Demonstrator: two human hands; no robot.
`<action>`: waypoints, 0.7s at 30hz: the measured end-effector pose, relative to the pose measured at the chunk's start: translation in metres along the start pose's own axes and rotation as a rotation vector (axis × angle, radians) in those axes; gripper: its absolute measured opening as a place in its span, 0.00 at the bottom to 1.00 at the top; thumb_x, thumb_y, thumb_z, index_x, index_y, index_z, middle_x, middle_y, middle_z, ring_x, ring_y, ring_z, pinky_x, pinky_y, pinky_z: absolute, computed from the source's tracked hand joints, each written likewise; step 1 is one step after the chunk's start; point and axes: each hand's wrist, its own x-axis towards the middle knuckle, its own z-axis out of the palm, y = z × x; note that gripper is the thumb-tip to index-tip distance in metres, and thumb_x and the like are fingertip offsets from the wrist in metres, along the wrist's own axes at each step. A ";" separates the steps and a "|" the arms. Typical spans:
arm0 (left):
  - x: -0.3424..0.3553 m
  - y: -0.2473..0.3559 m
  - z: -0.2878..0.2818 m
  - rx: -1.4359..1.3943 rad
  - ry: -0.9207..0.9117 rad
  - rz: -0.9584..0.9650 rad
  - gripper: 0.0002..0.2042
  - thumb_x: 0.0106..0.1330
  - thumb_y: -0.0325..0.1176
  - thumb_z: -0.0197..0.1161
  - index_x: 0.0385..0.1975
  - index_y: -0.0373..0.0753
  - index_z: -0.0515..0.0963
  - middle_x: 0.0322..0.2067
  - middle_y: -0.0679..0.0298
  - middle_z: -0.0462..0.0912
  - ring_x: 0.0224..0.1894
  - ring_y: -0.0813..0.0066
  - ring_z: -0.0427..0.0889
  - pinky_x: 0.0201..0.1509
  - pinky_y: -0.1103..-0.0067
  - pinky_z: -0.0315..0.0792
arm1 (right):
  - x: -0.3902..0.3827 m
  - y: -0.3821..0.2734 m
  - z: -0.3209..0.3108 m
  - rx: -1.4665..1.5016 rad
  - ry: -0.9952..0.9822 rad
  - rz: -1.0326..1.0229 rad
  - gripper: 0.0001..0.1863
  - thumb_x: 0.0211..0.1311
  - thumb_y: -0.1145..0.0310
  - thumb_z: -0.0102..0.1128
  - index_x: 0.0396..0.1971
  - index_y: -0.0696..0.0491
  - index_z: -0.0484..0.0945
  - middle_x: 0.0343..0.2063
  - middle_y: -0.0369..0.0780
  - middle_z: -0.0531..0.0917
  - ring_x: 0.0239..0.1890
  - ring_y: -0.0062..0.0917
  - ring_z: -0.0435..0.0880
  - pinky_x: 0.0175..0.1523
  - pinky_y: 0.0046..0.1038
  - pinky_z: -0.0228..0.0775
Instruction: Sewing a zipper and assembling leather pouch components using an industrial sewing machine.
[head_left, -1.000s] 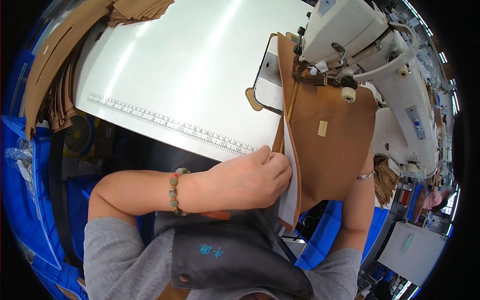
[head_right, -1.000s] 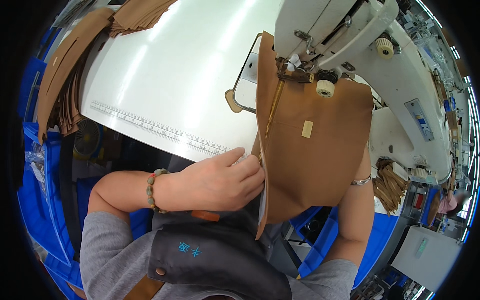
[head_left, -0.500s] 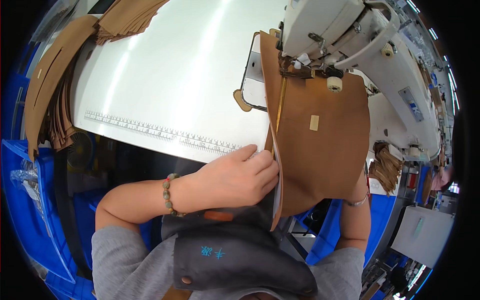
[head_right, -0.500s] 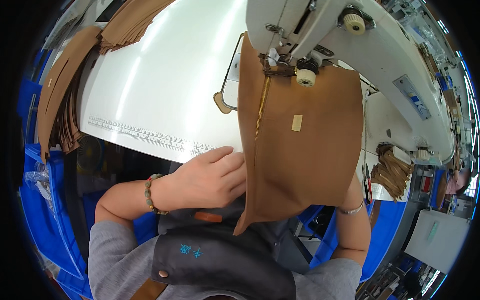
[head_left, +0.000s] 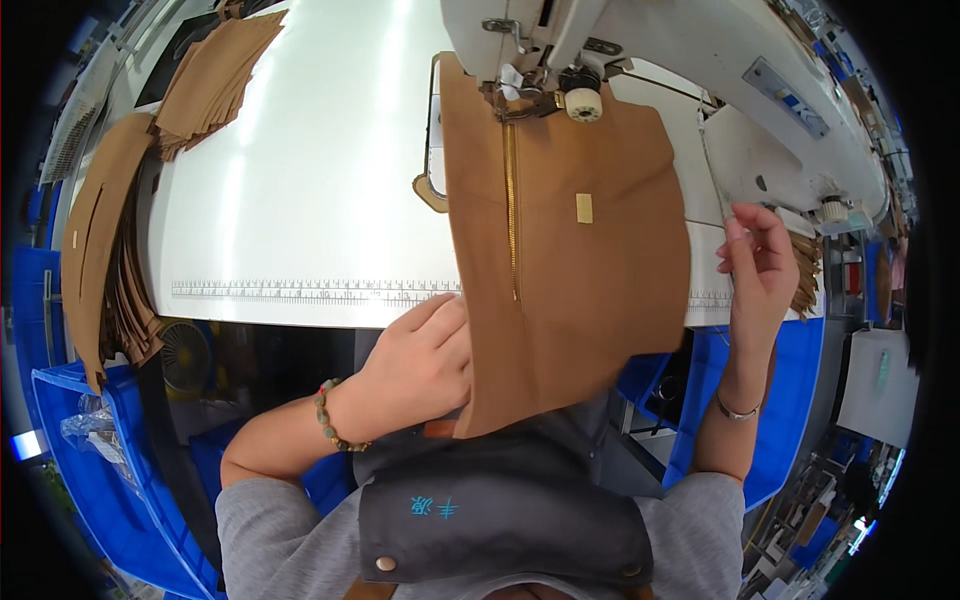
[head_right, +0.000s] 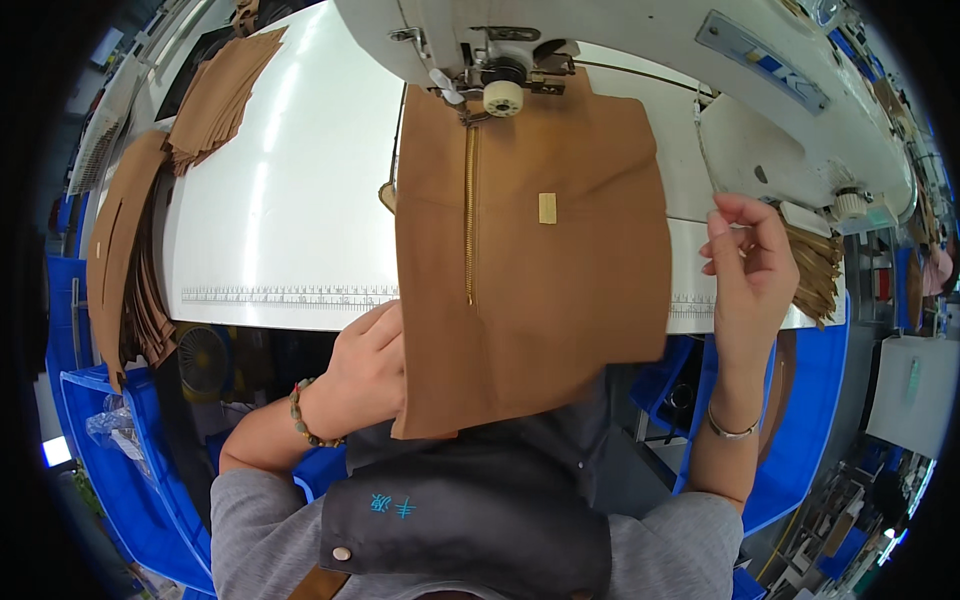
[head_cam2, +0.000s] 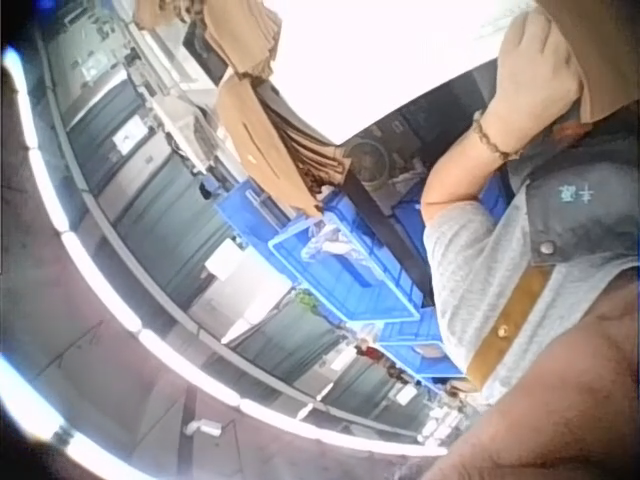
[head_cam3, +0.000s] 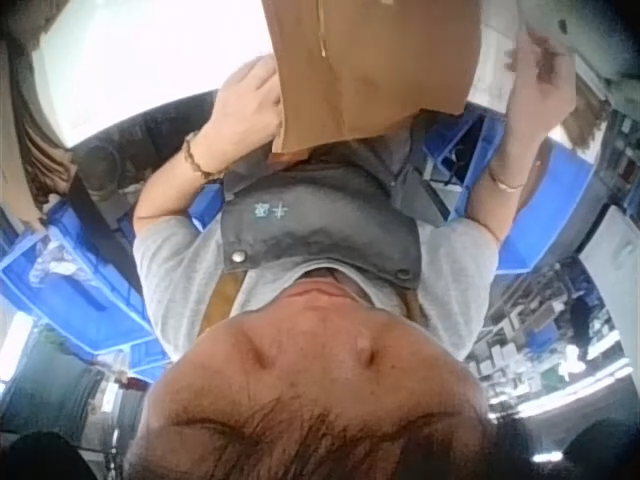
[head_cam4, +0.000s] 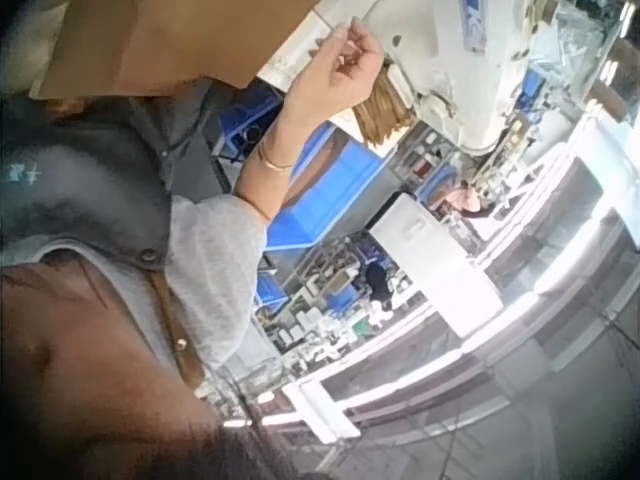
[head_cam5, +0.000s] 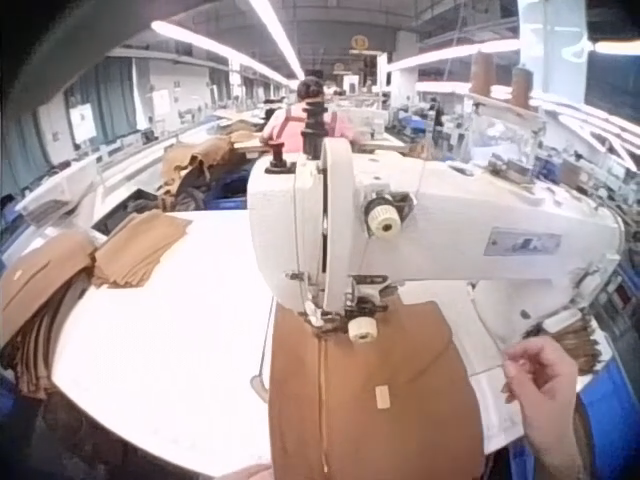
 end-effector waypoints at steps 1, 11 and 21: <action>-0.003 0.002 0.000 -0.052 0.003 -0.042 0.19 0.44 0.29 0.64 0.39 0.34 0.86 0.48 0.58 0.82 0.52 0.61 0.81 0.57 0.68 0.82 | -0.004 -0.004 0.004 -0.095 0.159 -0.088 0.06 0.72 0.75 0.62 0.44 0.59 0.83 0.37 0.33 0.83 0.34 0.15 0.79 0.37 0.20 0.73; -0.012 0.004 -0.005 -0.049 -0.037 -0.092 0.18 0.44 0.30 0.66 0.38 0.34 0.85 0.50 0.55 0.83 0.55 0.57 0.82 0.58 0.64 0.83 | -0.069 -0.017 0.094 -0.515 -0.496 -0.767 0.28 0.60 0.57 0.71 0.59 0.52 0.82 0.62 0.48 0.79 0.63 0.43 0.79 0.67 0.49 0.72; 0.028 -0.035 -0.027 -0.027 0.046 -0.347 0.21 0.58 0.28 0.74 0.53 0.35 0.81 0.54 0.54 0.84 0.59 0.48 0.81 0.63 0.60 0.76 | -0.060 -0.023 0.093 -0.515 -0.563 -0.805 0.28 0.60 0.56 0.70 0.57 0.56 0.82 0.60 0.51 0.80 0.62 0.43 0.79 0.66 0.48 0.72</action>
